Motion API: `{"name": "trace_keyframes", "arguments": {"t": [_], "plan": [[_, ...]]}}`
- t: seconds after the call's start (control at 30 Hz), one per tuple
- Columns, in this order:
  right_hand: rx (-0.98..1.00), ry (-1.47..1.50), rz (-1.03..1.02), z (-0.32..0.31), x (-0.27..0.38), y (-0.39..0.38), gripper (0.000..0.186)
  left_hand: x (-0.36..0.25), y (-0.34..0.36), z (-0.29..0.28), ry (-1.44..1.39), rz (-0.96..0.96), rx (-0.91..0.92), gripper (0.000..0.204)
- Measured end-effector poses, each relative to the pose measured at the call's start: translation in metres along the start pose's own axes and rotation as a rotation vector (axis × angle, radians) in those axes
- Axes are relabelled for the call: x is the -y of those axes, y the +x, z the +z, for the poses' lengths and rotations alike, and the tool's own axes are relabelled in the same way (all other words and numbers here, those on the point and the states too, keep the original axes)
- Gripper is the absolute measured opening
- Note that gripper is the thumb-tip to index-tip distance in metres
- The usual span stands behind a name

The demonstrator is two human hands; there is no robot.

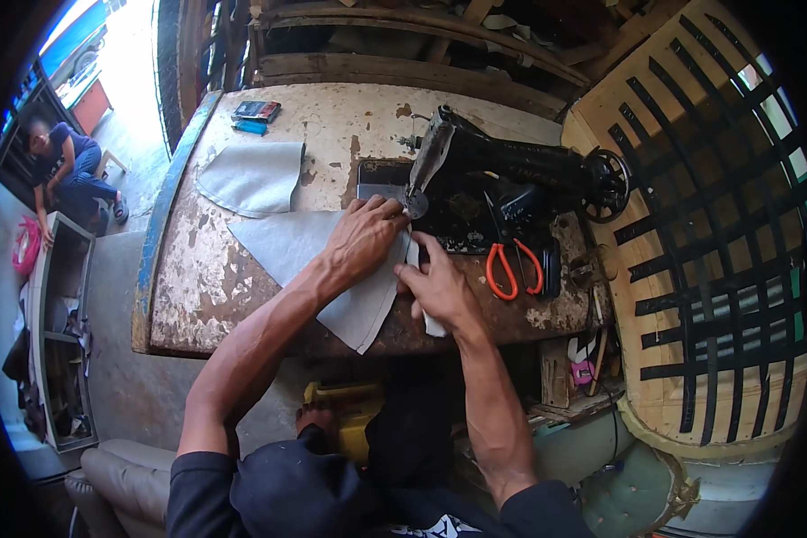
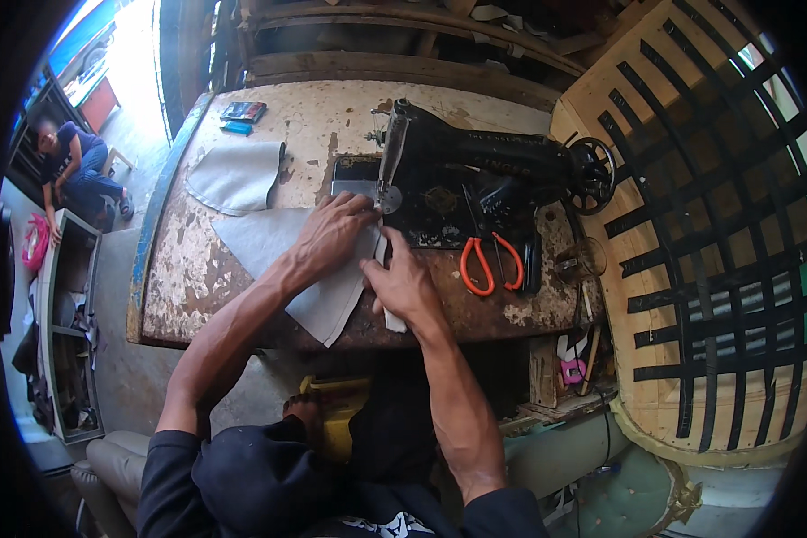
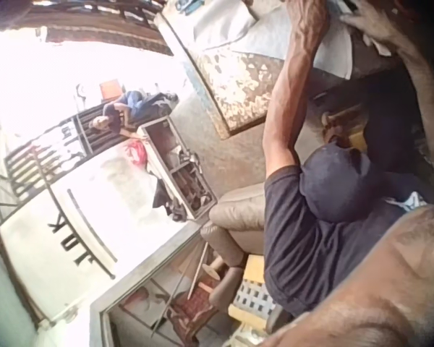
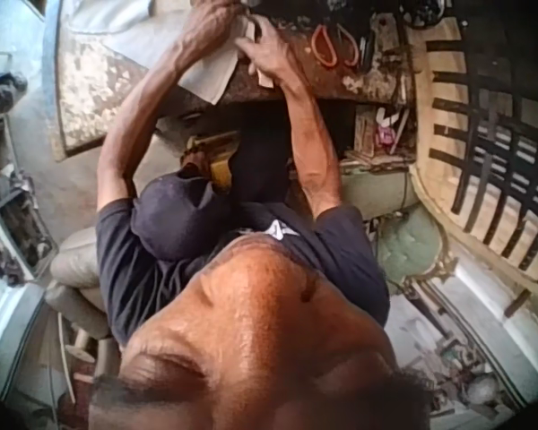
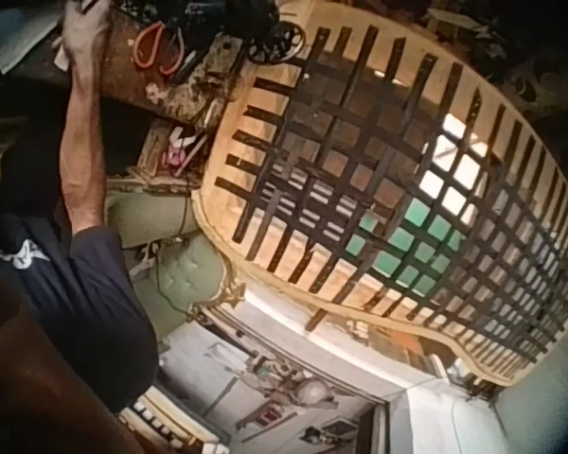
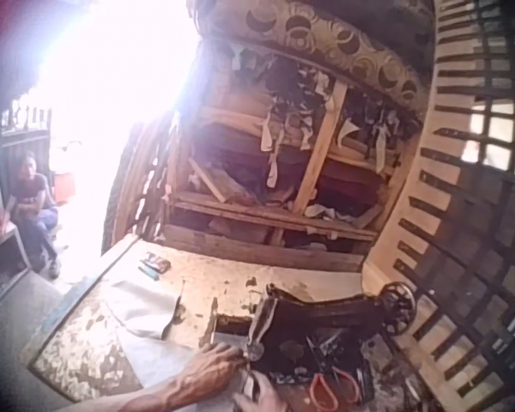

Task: The person cuts a strip of material using scissors, aligns fabric pieces together, and stitches them along the edges using a sewing machine.

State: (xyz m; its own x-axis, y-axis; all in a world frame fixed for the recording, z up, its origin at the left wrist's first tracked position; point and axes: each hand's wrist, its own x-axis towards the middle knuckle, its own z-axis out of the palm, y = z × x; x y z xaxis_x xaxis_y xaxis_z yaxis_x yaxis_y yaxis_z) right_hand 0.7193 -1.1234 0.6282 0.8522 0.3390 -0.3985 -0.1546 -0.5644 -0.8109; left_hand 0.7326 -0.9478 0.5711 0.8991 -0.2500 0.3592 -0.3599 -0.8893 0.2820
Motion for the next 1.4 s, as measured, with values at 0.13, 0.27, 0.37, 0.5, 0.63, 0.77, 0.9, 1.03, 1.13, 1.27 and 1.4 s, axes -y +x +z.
{"name": "trace_keyframes", "arguments": {"t": [0.13, 0.27, 0.37, 0.5, 0.63, 0.77, 0.9, 1.03, 1.13, 1.27, 1.4], "plan": [[0.082, -0.161, -0.04, -0.004, -0.013, -0.025, 0.049, -0.001, -0.001, 0.006, 0.03, 0.042, -0.039, 0.035], [-0.263, -0.415, -0.332, -0.019, -0.017, -0.019, 0.038, 0.0, -0.007, 0.006, 0.045, 0.074, -0.103, 0.035], [-0.413, -0.389, -0.72, -0.034, -0.021, 0.029, 0.023, -0.001, -0.005, 0.006, 0.048, 0.096, -0.121, 0.034], [-0.256, -0.471, -0.903, -0.037, -0.031, 0.08, 0.024, 0.0, -0.007, 0.008, 0.041, 0.091, -0.112, 0.032], [-0.281, -0.603, -0.91, -0.034, -0.034, 0.087, 0.028, -0.004, -0.008, 0.004, 0.016, 0.038, -0.016, 0.039], [-0.404, -0.738, -0.907, -0.03, -0.032, 0.077, 0.031, -0.002, -0.015, 0.006, 0.042, 0.065, -0.019, 0.04], [-0.538, -0.821, -0.9, -0.028, -0.042, 0.073, 0.036, -0.005, -0.011, -0.001, 0.082, 0.115, 0.024, 0.042], [-0.552, -0.781, -0.841, -0.022, -0.04, 0.074, 0.037, 0.007, -0.004, 0.002, 0.062, 0.138, -0.03, 0.042], [-0.54, -0.735, -0.839, -0.026, -0.046, 0.088, 0.037, 0.009, -0.001, 0.001, 0.043, 0.13, -0.027, 0.042], [-0.476, -0.407, -0.718, -0.041, -0.042, 0.111, 0.026, 0.01, 0.0, -0.001, 0.031, 0.121, -0.014, 0.043], [-0.375, -0.327, -0.583, -0.068, -0.032, 0.151, 0.016, 0.014, -0.003, 0.004, 0.056, 0.157, -0.086, 0.041]]}}
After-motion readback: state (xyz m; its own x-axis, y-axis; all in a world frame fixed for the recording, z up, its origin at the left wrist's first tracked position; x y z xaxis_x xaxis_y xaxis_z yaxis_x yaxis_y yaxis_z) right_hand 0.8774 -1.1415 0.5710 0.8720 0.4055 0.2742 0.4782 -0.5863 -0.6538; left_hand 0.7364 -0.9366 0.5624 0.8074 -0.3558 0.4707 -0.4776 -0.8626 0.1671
